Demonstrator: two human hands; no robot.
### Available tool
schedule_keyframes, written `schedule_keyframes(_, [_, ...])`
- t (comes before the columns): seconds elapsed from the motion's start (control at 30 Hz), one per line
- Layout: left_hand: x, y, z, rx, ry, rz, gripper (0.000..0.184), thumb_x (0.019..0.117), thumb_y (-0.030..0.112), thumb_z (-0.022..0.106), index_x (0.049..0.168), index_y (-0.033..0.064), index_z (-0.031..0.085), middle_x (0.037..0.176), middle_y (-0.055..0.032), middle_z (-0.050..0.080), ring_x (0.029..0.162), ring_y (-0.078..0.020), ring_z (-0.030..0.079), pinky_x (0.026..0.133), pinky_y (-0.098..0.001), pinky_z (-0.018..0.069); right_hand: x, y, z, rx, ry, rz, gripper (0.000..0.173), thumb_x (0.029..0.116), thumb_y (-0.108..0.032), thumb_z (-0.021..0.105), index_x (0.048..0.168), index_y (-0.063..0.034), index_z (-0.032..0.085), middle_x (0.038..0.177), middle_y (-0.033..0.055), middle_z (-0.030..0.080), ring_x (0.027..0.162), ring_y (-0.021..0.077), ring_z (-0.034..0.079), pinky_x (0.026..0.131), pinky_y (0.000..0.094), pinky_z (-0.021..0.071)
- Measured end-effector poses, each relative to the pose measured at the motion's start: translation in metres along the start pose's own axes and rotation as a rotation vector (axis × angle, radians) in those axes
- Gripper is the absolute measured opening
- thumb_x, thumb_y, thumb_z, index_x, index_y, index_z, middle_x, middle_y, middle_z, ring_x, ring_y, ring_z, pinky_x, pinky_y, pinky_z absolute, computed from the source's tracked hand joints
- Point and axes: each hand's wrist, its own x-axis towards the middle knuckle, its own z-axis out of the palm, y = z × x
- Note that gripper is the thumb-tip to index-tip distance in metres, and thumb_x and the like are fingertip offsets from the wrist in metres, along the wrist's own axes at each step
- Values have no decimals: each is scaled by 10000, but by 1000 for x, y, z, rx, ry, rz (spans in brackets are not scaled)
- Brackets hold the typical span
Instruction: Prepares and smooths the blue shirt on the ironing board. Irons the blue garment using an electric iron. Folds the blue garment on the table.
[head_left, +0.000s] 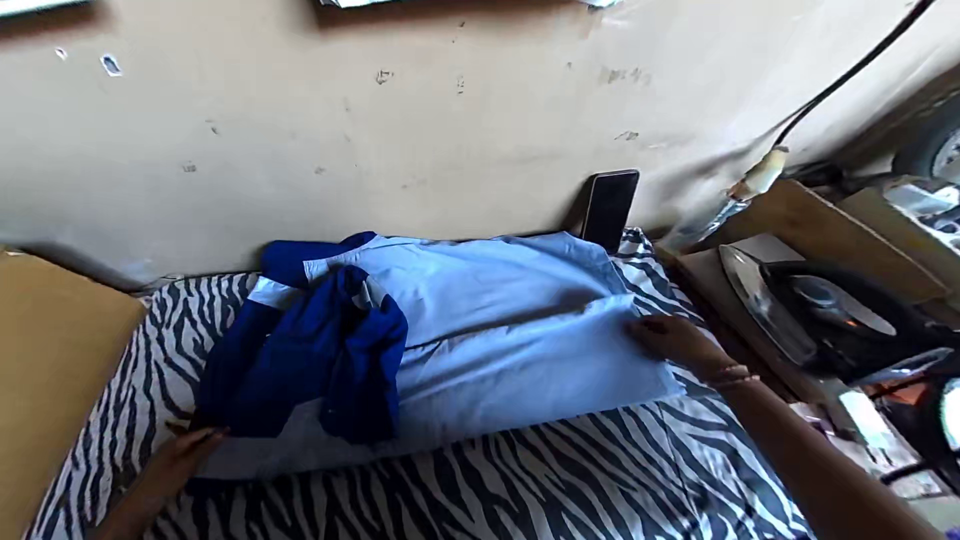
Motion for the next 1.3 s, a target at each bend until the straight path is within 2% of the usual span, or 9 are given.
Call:
schedule_keyframes(0.23, [-11,-1,49,403,333,173,435,1099,238,429,1180,-148,614,1012,-440,632,990,-659,612,818,-804,422,-57,-18,50,-342,217,169,644,1073,-470,509,1407,81,513,1181,418,630,1136,623,600,925,768,436])
schedule_keyframes(0.47, [-60,-1,60,707,362,32,392,1109,221,405,1318,-70,564,1107,-430,621,1011,-669,603,779,-806,434,-156,23,45,-440,148,166,576,1042,-382,611,1340,109,556,1125,447,627,1038,659,617,841,804,449])
schedule_keyframes(0.57, [-93,39,94,668,592,328,325,1025,99,471,1255,-83,613,1181,-397,599,1095,-634,567,861,-774,401,-172,21,52,-429,304,-21,560,990,-278,692,1332,142,549,1290,469,518,1178,677,522,932,785,431])
schedule_keyframes(0.67, [-134,87,164,593,575,993,263,1002,173,509,928,24,713,838,-161,710,778,-328,707,683,-442,574,-180,-22,90,-299,398,-556,327,994,-205,616,1145,74,691,1149,305,686,1094,472,673,934,573,553])
schedule_keyframes(0.77, [-113,106,203,561,165,1511,299,1078,216,421,1222,209,684,1188,-22,699,1121,-185,649,948,-371,501,-168,-29,175,-294,230,-1025,404,1097,-403,405,1186,-183,731,1258,77,721,1268,279,636,1064,455,514])
schedule_keyframes(0.9, [-16,127,123,697,239,1068,300,1037,124,526,1283,73,689,1308,-148,679,1270,-351,608,1112,-666,340,-161,-9,195,-409,110,-1049,518,1097,-533,289,1415,-279,609,1512,15,577,1462,259,469,1183,523,384])
schedule_keyframes(1.0, [-4,149,88,648,465,784,556,894,-94,630,1438,-37,529,1546,-279,428,1482,-495,309,1151,-775,138,-168,-3,193,-446,113,-1015,540,1101,-543,234,1474,-318,553,1577,-43,510,1510,241,399,1209,546,320])
schedule_keyframes(1.13, [-81,144,184,471,456,1104,301,1034,199,521,1203,45,717,1234,-162,718,1187,-338,673,985,-497,539,-170,-4,194,-441,123,-980,543,1096,-564,225,1481,-348,542,1585,-69,499,1521,231,381,1218,568,290])
schedule_keyframes(1.3, [-82,111,242,530,210,887,653,1060,513,265,1575,136,403,1656,-64,348,1540,-268,298,1225,-614,176,-175,-9,169,-345,104,-884,668,1048,-672,234,1458,-283,591,1585,54,503,1512,350,390,1183,691,284])
